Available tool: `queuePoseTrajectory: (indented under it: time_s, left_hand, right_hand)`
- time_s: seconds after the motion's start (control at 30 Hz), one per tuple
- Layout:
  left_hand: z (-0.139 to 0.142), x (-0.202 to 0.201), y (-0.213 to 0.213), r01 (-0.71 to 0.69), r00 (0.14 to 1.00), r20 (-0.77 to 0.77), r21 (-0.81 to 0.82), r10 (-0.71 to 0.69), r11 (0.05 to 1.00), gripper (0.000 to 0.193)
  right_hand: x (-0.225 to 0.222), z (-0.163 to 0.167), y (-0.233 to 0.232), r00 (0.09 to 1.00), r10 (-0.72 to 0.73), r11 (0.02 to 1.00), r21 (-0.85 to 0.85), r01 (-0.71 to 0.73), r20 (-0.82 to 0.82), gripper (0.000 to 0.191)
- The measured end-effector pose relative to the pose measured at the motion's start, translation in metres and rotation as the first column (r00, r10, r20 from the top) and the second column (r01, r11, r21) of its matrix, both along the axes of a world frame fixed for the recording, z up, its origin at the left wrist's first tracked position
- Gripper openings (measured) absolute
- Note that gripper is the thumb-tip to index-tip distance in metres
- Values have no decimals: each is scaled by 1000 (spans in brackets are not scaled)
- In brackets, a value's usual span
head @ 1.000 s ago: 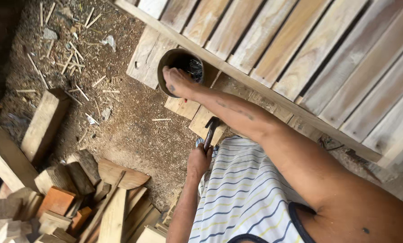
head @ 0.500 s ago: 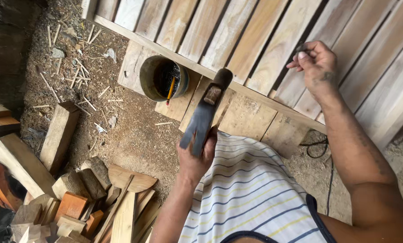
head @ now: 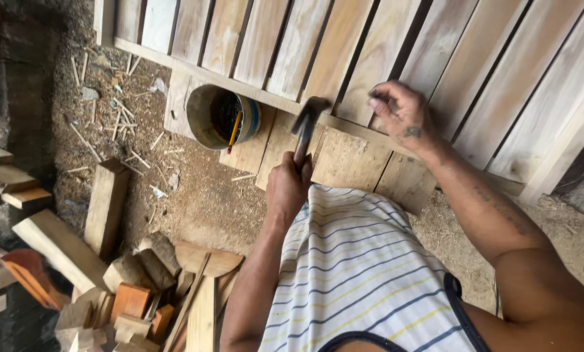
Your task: The person places a wooden plank onto a slatted wooden frame and secures it by hammering nails into the wood. The person then flips the frame over and continues hammering nails into the other side to secure the planks.
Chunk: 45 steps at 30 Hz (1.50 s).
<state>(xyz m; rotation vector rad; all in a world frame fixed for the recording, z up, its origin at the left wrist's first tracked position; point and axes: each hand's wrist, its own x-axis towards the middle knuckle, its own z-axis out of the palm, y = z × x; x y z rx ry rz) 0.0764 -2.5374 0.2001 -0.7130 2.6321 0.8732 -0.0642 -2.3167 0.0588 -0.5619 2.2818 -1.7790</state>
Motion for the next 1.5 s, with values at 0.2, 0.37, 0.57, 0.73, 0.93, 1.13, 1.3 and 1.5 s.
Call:
queuePoseTrajectory:
  time_s: [0.2, 0.37, 0.57, 0.73, 0.93, 1.13, 1.3, 1.5]
  left_hand:
    - [10, 7, 10, -54, 998, -18, 119, 56, 991, 34]
    - [15, 14, 16, 56, 984, -175, 182, -23, 982, 27]
    - [11, 18, 22, 206, 950, -257, 85, -178, 975, 27]
    - [5, 17, 22, 174, 981, -93, 53, -169, 983, 31]
    - [-1, 21, 18, 162, 985, -68, 95, -156, 982, 27]
    - [-6, 33, 10, 73, 995, -75, 123, -64, 990, 27]
    - [-8, 48, 4, -28, 989, -142, 69, 37, 997, 28]
    - [-12, 63, 0, -179, 975, -100, 177, 199, 968, 28]
  right_hand:
    - [-3, -8, -14, 935, 133, 971, 231, -57, -327, 8]
    - [0, -21, -14, 922, 146, 968, 242, -60, -358, 4]
    - [-1, -31, -13, 901, 135, 959, 284, -14, -412, 7]
    - [-2, -34, -16, 907, 143, 970, 237, -49, -397, 13]
    - [-1, -40, -11, 894, 188, 933, 359, -33, -406, 14]
    - [-76, -22, 12, 652, 619, 678, 717, -162, -438, 82]
    - [-124, -3, 7, 406, 812, 470, 882, -27, -420, 116]
    - [-135, 15, -1, 242, 836, 508, 861, -1, -493, 118]
